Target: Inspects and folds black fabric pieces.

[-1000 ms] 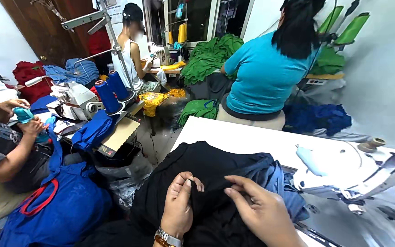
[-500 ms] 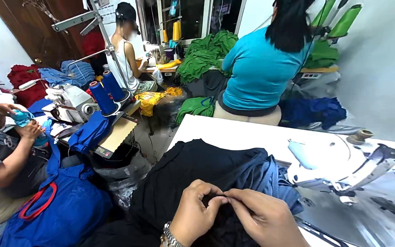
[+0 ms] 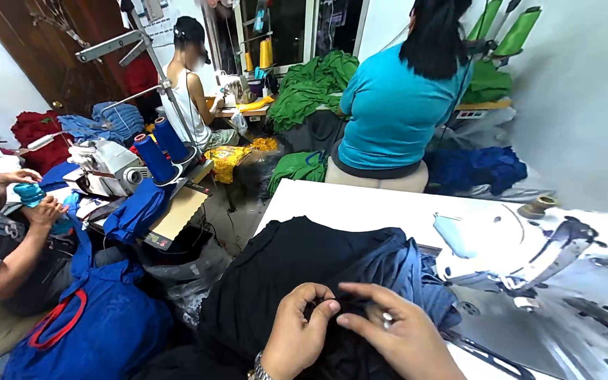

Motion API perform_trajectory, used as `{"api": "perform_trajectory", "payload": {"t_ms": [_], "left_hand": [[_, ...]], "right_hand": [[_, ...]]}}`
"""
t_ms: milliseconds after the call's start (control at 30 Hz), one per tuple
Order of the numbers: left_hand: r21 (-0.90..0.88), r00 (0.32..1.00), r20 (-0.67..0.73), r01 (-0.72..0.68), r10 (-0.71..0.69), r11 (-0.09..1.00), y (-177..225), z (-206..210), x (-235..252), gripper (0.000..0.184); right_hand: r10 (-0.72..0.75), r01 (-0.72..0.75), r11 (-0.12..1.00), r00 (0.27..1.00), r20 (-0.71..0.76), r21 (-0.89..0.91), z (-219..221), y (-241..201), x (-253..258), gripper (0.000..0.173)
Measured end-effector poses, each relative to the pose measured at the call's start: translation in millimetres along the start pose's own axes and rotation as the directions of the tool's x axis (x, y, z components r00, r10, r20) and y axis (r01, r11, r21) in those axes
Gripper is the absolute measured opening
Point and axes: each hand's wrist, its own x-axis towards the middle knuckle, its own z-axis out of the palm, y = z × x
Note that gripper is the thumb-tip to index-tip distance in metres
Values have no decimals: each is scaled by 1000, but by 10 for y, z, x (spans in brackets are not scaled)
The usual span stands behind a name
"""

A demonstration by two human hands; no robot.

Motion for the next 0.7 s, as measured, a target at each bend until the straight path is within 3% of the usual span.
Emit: {"api": "perform_trajectory", "payload": {"t_ms": [100, 367, 533, 633, 700], "left_hand": [[23, 999, 11, -32, 31, 999, -31, 20, -1, 18], [92, 1000, -1, -20, 21, 996, -4, 120, -26, 17], [132, 999, 2, 32, -33, 991, -44, 183, -43, 15], [86, 996, -11, 93, -92, 992, -54, 171, -40, 18], [48, 994, -34, 101, -100, 994, -95, 179, -37, 18]], "right_hand": [[-43, 44, 999, 998, -46, 6, 81, 47, 6, 17], [62, -65, 997, 995, -84, -33, 77, 41, 0, 13], [380, -374, 901, 925, 15, 218, -31, 24, 45, 29], [388, -390, 885, 920, 60, 256, -70, 34, 51, 47], [303, -314, 944, 947, 111, 100, -92, 17, 18, 39]]}}
